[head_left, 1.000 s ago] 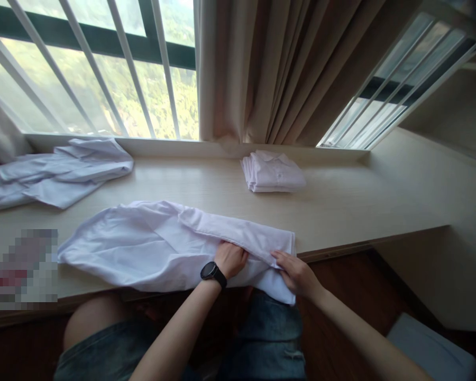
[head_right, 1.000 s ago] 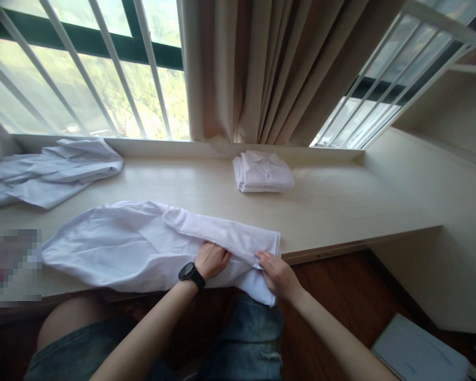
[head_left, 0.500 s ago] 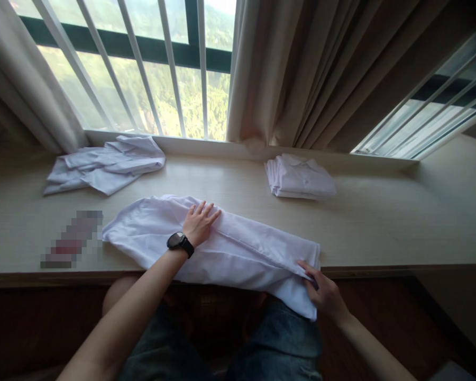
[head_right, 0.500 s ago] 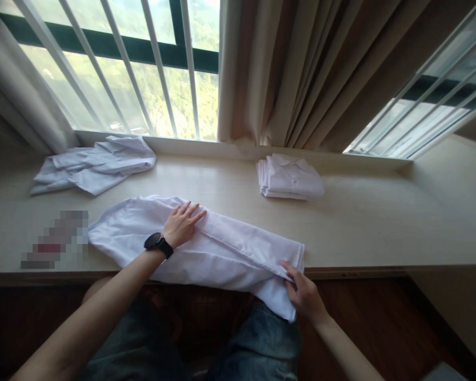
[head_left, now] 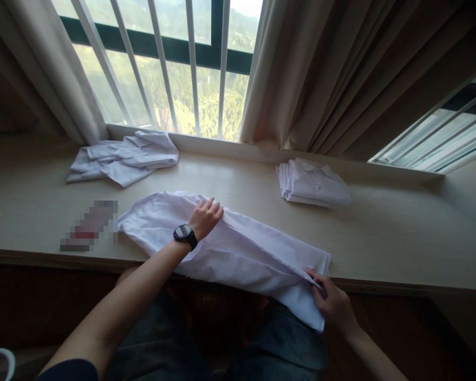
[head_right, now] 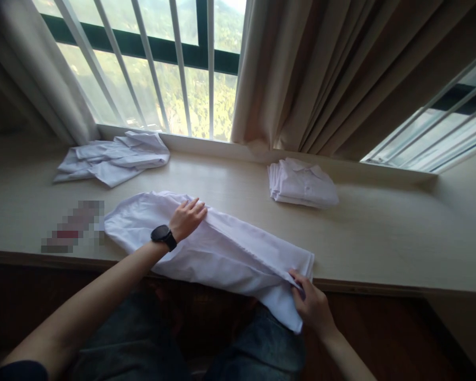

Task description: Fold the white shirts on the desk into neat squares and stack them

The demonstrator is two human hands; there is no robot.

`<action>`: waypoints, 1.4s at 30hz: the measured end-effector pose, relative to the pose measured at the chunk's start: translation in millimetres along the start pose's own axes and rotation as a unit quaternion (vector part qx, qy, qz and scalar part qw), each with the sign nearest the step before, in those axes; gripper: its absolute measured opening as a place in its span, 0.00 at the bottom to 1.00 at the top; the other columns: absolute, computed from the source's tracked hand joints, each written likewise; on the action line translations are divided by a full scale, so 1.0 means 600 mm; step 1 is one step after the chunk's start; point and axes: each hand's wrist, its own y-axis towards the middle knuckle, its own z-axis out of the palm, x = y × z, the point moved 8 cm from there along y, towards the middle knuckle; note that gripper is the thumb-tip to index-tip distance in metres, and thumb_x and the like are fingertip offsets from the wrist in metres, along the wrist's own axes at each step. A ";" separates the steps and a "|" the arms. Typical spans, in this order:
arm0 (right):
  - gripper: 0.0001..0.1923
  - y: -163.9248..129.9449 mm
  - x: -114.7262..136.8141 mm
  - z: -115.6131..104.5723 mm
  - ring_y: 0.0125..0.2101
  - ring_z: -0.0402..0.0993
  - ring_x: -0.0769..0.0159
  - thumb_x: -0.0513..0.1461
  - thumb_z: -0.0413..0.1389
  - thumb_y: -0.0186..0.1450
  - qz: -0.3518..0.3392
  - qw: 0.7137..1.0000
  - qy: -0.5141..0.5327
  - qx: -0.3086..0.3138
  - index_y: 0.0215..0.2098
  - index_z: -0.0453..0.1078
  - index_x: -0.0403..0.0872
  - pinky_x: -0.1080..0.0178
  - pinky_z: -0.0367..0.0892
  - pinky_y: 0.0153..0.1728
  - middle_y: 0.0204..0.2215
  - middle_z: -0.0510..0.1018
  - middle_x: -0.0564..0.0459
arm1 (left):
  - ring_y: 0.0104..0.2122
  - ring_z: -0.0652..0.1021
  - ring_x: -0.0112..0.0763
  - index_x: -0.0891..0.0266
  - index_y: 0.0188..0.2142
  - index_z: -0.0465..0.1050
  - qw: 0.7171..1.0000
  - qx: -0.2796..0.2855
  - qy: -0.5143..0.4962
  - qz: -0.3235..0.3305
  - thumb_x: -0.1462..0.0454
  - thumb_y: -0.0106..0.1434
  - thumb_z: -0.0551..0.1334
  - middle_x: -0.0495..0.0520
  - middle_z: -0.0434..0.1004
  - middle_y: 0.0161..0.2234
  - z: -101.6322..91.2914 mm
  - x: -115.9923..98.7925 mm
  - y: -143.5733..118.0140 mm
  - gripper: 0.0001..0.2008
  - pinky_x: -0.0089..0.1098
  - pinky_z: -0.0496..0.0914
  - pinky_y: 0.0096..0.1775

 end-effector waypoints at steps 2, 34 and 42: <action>0.19 -0.006 0.007 0.006 0.46 0.80 0.56 0.41 0.52 0.67 -0.042 0.999 -0.013 0.000 0.56 0.70 0.51 0.56 0.76 0.49 0.53 0.78 0.50 | 0.64 0.65 0.51 0.64 0.53 0.72 1.000 -0.017 0.012 0.019 0.69 0.72 0.46 0.65 0.69 0.60 -0.023 0.012 -0.017 0.19 0.54 0.61 0.60; 0.23 -0.026 0.004 -0.025 0.38 0.77 0.54 0.53 0.53 0.68 0.178 0.960 0.001 -0.215 0.44 0.80 0.46 0.58 0.71 0.39 0.37 0.81 0.43 | 0.68 0.53 0.60 0.48 0.69 0.55 0.935 0.103 -0.027 -0.338 0.49 0.72 0.42 0.59 0.51 0.71 0.073 0.286 -0.188 0.29 0.67 0.51 0.59; 0.26 0.199 -0.132 -0.064 0.44 0.78 0.53 0.52 0.63 0.54 0.272 0.937 0.138 -0.171 0.43 0.81 0.42 0.57 0.69 0.48 0.40 0.83 0.42 | 0.69 0.51 0.57 0.64 0.72 0.45 0.920 0.056 -0.059 -0.383 0.54 0.72 0.39 0.66 0.46 0.71 0.070 0.302 -0.142 0.32 0.69 0.48 0.60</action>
